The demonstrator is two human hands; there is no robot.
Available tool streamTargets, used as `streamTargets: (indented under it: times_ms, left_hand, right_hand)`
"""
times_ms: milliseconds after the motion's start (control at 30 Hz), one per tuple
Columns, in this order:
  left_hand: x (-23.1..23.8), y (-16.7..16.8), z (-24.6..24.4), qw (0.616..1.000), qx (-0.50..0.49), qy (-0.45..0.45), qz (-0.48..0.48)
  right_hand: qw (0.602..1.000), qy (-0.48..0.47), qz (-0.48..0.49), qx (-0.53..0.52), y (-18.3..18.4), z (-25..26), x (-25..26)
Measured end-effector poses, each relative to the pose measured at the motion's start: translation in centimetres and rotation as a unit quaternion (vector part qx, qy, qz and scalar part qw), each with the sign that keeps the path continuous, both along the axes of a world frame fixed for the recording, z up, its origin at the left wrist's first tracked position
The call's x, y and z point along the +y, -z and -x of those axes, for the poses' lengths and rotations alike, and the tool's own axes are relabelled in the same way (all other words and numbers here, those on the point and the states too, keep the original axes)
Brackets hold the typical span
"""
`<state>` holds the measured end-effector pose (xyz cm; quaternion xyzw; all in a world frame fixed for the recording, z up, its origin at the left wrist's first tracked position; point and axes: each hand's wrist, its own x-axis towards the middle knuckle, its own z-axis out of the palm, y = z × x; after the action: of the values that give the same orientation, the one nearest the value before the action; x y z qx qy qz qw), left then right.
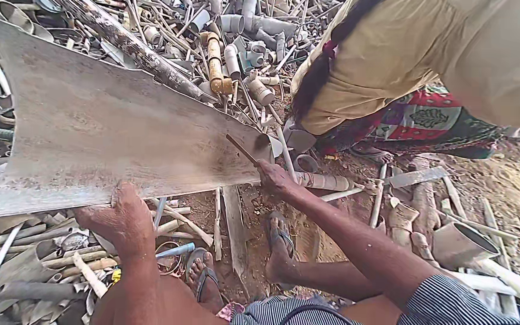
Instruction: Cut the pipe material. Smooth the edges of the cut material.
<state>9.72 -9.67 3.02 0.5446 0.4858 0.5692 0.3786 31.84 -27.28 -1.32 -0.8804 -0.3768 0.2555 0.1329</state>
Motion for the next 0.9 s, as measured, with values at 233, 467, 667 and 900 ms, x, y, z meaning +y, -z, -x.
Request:
streamTargets:
  times_ms: [233, 467, 667, 900]
  left_hand:
    - [0.0, -0.3, 0.0, 0.999, 0.021, -0.022, 0.018]
    - [0.9, 0.7, 0.4, 0.997, 0.046, -0.038, 0.052]
    - [-0.4, -0.8, -0.3, 0.994, 0.053, -0.055, 0.072]
    - [-1.4, -2.0, -1.0, 0.995, 0.043, -0.058, 0.068]
  right_hand:
    - [0.966, 0.177, 0.037, 0.183, 5.9, -3.1, -3.4]
    - [0.764, 0.321, -0.179, 0.530, 3.3, -0.9, -3.5]
    - [0.734, 0.334, -0.164, 0.568, 6.5, 3.8, -6.0]
    - [0.784, 0.308, -0.214, 0.495, 6.4, 4.0, -5.9]
